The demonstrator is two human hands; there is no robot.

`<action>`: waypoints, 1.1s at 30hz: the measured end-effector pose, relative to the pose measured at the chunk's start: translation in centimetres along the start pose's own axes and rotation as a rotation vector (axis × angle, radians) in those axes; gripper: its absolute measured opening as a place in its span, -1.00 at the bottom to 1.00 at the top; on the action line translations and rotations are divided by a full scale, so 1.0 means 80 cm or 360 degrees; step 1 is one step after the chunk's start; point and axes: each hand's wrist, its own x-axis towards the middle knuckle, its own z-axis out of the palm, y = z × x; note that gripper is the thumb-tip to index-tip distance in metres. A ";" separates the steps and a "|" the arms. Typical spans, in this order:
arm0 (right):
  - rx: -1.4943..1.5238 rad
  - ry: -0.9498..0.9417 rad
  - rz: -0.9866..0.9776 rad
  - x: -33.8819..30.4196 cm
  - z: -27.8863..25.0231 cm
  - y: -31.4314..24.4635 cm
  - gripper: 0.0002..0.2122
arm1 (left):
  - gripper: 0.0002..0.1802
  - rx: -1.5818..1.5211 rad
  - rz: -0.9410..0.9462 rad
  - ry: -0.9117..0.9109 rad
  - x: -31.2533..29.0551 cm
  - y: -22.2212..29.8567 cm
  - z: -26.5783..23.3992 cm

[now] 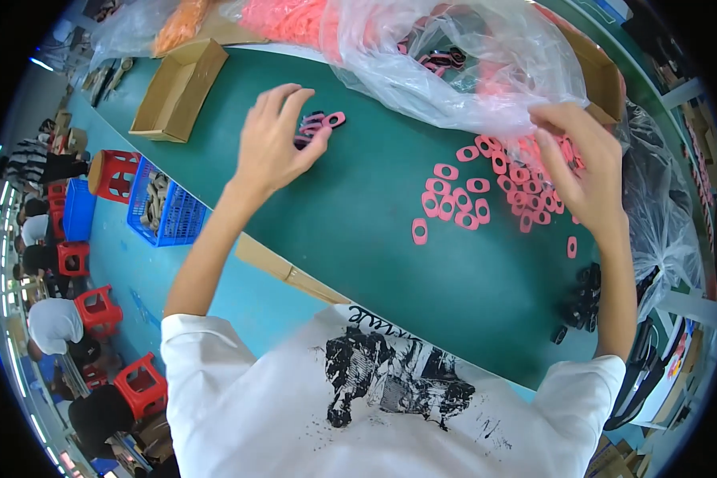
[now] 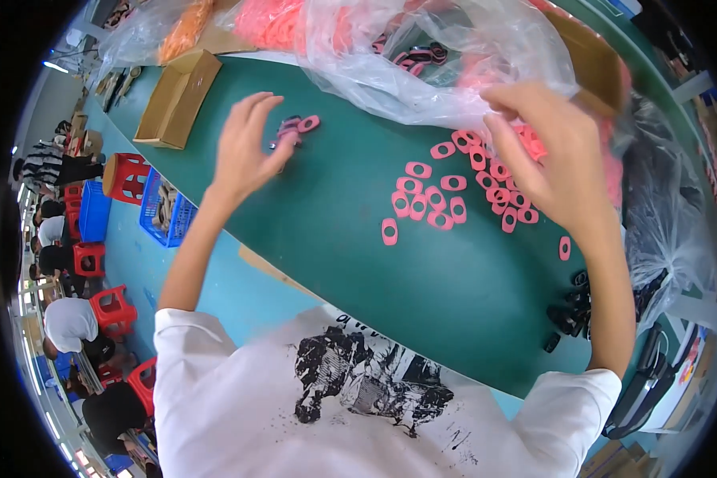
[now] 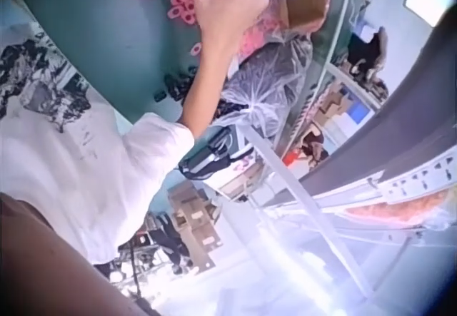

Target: The person assembles small black plastic components by hand, fitting them into pink oval rings on an assembly line.

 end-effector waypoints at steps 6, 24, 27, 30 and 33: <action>-0.0105 0.0024 0.0298 -0.051 -0.043 -0.004 -0.85 | -0.58 -0.0072 -0.0144 -0.0166 -0.015 0.025 0.053; -0.0010 0.0685 0.1133 -0.268 -0.112 -0.087 -0.83 | -0.76 -0.3593 -0.1157 -0.0402 0.128 0.036 0.072; 0.0007 0.0754 0.1340 -0.314 -0.099 -0.096 -0.83 | -0.77 -0.3593 -0.1073 -0.0548 0.172 0.041 0.086; 0.0048 0.0797 0.1546 -0.351 -0.095 -0.114 -0.84 | -0.73 -0.3292 -0.1069 -0.0597 0.228 0.053 0.093; -0.0220 0.0774 0.1599 -0.357 -0.077 -0.118 -0.84 | -0.65 -0.2693 -0.0941 -0.0728 0.258 0.050 0.125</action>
